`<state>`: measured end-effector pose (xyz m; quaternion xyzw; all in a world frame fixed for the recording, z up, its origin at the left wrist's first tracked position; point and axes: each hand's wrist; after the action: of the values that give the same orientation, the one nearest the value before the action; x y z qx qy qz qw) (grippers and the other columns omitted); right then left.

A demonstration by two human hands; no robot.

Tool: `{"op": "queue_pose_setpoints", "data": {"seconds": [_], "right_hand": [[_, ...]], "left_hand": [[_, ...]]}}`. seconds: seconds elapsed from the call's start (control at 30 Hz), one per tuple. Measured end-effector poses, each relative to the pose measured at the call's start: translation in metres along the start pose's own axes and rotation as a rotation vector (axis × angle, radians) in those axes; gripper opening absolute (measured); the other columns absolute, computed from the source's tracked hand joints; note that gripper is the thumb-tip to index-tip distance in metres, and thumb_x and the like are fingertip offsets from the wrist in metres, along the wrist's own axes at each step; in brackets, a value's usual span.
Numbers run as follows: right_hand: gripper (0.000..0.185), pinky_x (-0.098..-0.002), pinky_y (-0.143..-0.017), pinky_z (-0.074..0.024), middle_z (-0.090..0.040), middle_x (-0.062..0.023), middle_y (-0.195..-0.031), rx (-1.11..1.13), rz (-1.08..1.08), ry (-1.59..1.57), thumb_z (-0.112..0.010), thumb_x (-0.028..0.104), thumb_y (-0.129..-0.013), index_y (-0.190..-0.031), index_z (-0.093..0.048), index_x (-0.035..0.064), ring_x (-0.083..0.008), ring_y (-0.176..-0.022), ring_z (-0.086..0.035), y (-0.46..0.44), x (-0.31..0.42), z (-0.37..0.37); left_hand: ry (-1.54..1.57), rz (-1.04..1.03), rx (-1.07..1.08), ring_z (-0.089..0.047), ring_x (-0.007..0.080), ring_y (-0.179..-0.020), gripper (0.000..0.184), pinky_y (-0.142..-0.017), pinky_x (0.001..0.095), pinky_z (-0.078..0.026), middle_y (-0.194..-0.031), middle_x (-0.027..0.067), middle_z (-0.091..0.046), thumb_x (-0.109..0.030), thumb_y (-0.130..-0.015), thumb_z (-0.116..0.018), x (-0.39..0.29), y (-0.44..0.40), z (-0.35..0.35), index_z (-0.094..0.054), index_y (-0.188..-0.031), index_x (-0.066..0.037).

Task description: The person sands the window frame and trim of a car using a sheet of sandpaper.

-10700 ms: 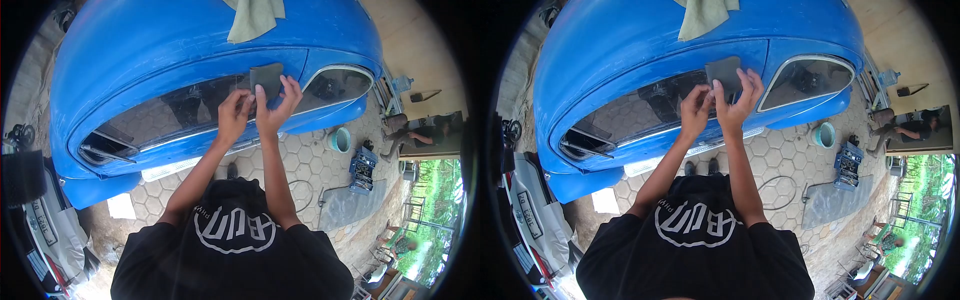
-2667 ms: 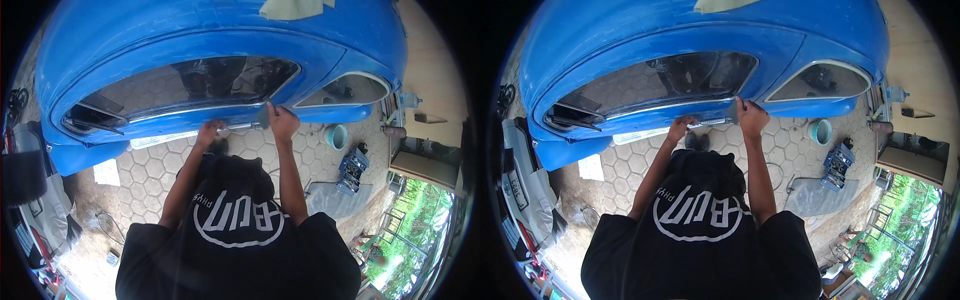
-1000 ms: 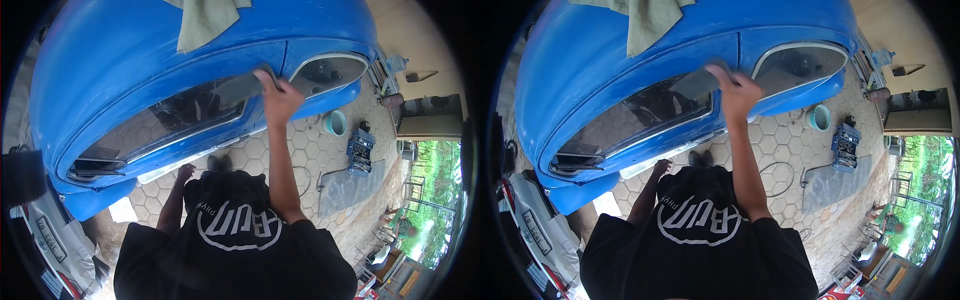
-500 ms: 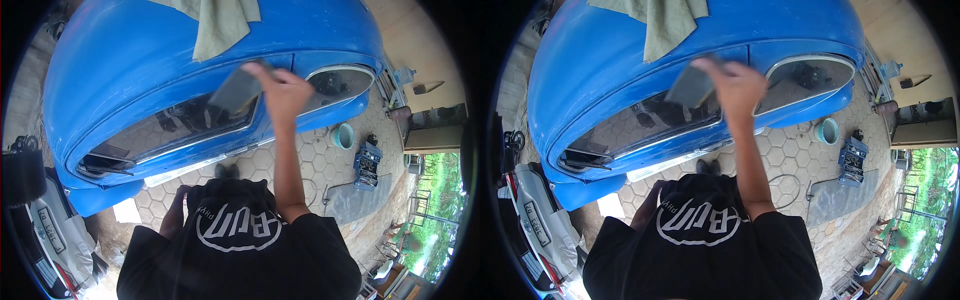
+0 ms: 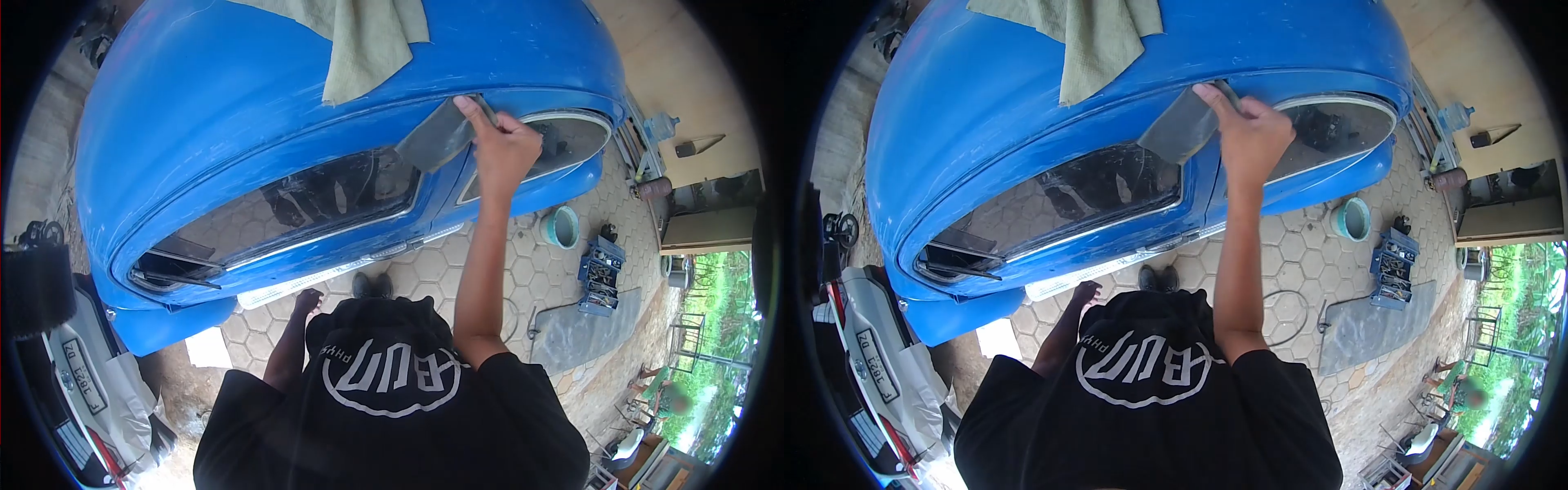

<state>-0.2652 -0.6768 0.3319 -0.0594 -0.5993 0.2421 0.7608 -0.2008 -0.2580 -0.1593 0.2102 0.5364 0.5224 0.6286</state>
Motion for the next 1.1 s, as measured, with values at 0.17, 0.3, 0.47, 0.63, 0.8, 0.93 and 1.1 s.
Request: {"op": "queue_pose_setpoints", "data": {"seconds": [0.17,0.3,0.47,0.63,0.8,0.93,1.1], "right_hand": [[0.056,-0.0303,-0.042,-0.0203,-0.028,0.0042,-0.042,0.096,0.286,0.022,-0.088,0.033,-0.069,-0.044,-0.048,0.0024,-0.0086,-0.046,-0.022,0.038,0.015,-0.035],[0.049,-0.0236,-0.044,-0.0233,-0.040,0.0091,-0.044,0.007,0.122,0.012,-0.089,0.035,-0.067,-0.048,-0.058,0.0020,-0.0043,-0.045,-0.030,0.015,0.003,-0.006],[0.056,-0.0286,-0.041,-0.0244,-0.036,0.0032,-0.041,0.084,0.252,0.039,-0.089,0.038,-0.065,-0.045,-0.049,0.0034,-0.0106,-0.042,-0.027,0.006,0.014,-0.011],[0.064,-0.0353,-0.039,-0.0254,-0.033,-0.0078,-0.041,0.123,0.454,0.112,-0.084,0.054,-0.061,-0.043,-0.044,0.0067,-0.0265,-0.042,-0.025,0.033,0.029,-0.038],[0.058,-0.0343,-0.040,-0.0291,-0.039,-0.0077,-0.042,0.169,0.338,0.214,-0.084,0.049,-0.066,-0.047,-0.050,0.0060,-0.0247,-0.041,-0.029,0.032,0.025,-0.027],[0.046,-0.0326,-0.041,-0.0336,-0.046,-0.0060,-0.046,0.139,0.177,-0.117,-0.082,0.042,-0.074,-0.055,-0.060,0.0055,-0.0176,-0.040,-0.037,0.030,0.001,-0.029],[0.023,-0.0231,-0.041,-0.0356,-0.058,0.0002,-0.061,0.047,0.016,-0.350,-0.078,0.023,-0.084,-0.093,-0.065,0.0067,-0.0044,-0.045,-0.047,0.042,-0.015,-0.009]], "left_hand": [[-0.813,-0.872,-0.202,-0.071,0.0200,-0.070,0.027,-0.061,0.0333,-0.058,-0.098,0.0076,-0.071,-0.020,-0.090,-0.055,0.074,-0.060,-0.016,-0.071,-0.111,-0.016],[-0.556,-0.455,-0.007,-0.071,0.0215,-0.080,0.030,-0.067,0.0427,-0.057,-0.104,0.0072,-0.070,-0.022,-0.090,-0.056,0.052,-0.038,-0.006,-0.068,-0.117,-0.017],[0.059,0.025,0.191,-0.066,0.0183,-0.075,0.042,-0.060,0.0355,-0.052,-0.098,0.0079,-0.069,-0.045,-0.093,-0.052,-0.098,0.062,0.046,-0.067,-0.111,-0.011],[0.202,-1.013,-0.193,-0.058,0.0136,-0.077,0.019,-0.067,0.0294,-0.047,-0.100,0.0078,-0.066,-0.012,-0.091,-0.057,-0.289,0.233,0.110,-0.068,-0.103,-0.003],[-0.250,-1.387,-1.141,-0.059,0.0276,-0.105,0.033,-0.094,0.0415,-0.045,-0.117,0.0141,-0.063,-0.006,-0.083,-0.060,-0.399,0.313,0.098,-0.065,-0.116,-0.003],[-0.408,-1.223,-1.145,-0.038,0.0317,-0.137,0.054,-0.113,0.0532,-0.023,-0.145,0.0147,-0.045,-0.014,-0.087,-0.053,-0.432,0.293,0.061,-0.047,-0.140,-0.003],[-0.578,-0.864,-1.385,-0.025,0.0286,-0.146,0.059,-0.117,0.0547,0.003,-0.155,0.0134,-0.032,-0.031,-0.096,-0.038,-0.414,0.267,0.063,-0.036,-0.149,-0.005]]}}
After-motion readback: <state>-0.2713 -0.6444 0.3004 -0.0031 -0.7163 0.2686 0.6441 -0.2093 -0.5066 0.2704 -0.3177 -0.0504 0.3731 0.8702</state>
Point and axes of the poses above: each hand's wrist, its own y-axis away from the middle knuckle, its own z-axis out of the back of the hand, x = y × z
